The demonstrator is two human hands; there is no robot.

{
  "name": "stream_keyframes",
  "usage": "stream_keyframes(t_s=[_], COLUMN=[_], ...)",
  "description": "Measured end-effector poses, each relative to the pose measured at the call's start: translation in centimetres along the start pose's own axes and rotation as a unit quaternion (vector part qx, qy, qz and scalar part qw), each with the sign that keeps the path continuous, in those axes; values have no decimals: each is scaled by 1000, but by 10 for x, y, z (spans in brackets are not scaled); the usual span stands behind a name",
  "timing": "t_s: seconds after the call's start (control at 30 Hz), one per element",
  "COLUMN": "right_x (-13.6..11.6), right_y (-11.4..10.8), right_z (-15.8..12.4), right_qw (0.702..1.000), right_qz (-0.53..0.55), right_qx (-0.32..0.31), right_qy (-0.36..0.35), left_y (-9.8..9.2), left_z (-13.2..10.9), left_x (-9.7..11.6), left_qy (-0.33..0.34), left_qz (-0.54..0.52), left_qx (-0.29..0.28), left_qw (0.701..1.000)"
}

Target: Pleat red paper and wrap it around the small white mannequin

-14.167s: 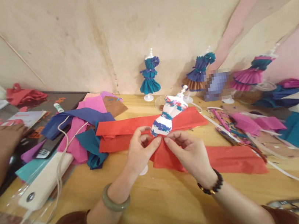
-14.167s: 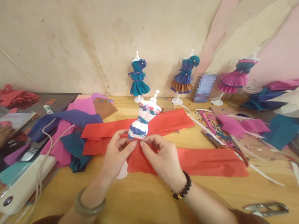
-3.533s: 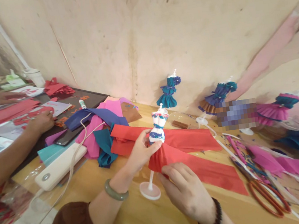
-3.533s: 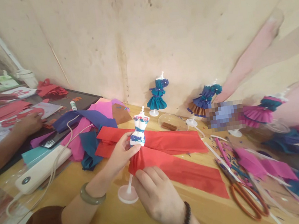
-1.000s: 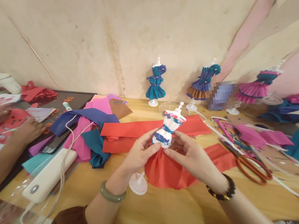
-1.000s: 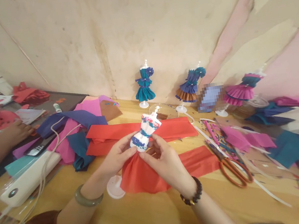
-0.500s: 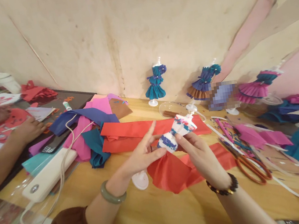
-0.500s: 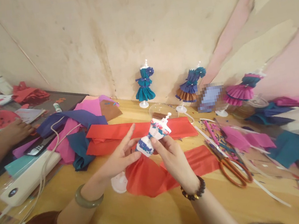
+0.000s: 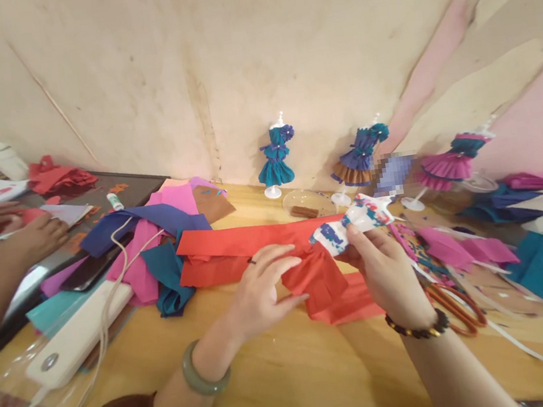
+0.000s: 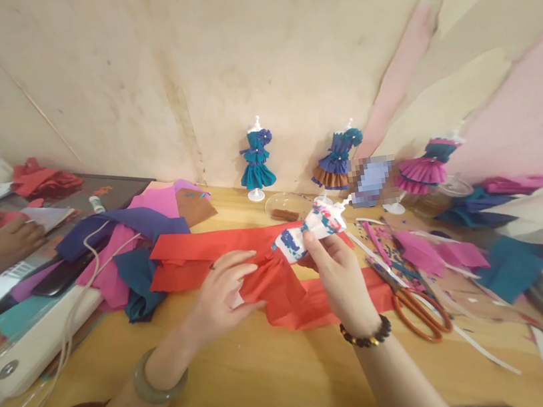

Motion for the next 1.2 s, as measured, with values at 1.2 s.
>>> stream_keyframes(t_s=[1.2], right_x=[2], right_y=[3], right_z=[4], right_qw=[999], right_qz=[36], right_qx=[-14], right_qy=[21], left_y=[-20], left_z=[10], left_x=[18], left_qy=[67], left_qz=[26], left_qx=[-60], left_qw=[996])
Point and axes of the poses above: each hand's wrist, its own z-axis towards the middle knuckle, its own y-axis out of the palm, x = y × z, the point moved 1 cm from there along z, towards the middle knuckle, and after that the axes turned 1 degree about y, right-handed, at the moved point
